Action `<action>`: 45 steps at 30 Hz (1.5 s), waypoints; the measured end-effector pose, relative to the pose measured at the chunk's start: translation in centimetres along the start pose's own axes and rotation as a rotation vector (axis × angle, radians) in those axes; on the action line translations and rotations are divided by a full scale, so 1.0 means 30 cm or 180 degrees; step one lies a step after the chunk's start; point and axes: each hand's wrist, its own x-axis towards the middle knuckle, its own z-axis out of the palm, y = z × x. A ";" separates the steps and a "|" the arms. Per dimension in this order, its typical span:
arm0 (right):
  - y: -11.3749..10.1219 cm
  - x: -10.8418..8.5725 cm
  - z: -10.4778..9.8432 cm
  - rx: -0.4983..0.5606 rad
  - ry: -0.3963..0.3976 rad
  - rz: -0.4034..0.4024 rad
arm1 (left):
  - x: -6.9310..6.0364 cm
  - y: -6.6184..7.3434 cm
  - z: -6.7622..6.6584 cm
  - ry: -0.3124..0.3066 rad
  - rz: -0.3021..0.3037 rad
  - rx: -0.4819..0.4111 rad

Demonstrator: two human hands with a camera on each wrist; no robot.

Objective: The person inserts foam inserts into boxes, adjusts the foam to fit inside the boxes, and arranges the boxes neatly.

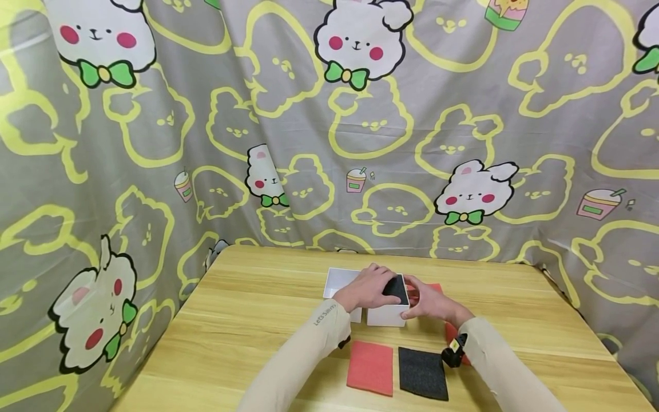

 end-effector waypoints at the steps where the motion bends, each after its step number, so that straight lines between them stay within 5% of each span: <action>1: 0.000 0.001 0.000 0.0006 0.0003 0.0007 | 0.002 0.001 0.001 -0.0005 -0.0003 -0.0018; 17: -0.003 0.001 0.003 0.0064 -0.0010 -0.0017 | 0.014 0.011 -0.001 -0.0008 -0.0068 -0.0152; 29: -0.003 0.004 0.002 0.0056 -0.0021 -0.0007 | 0.029 0.019 0.005 -0.0055 -0.0027 0.0147; 45: -0.004 0.003 0.001 -0.0016 -0.0017 0.0001 | 0.025 0.014 0.002 -0.0095 -0.0026 0.0095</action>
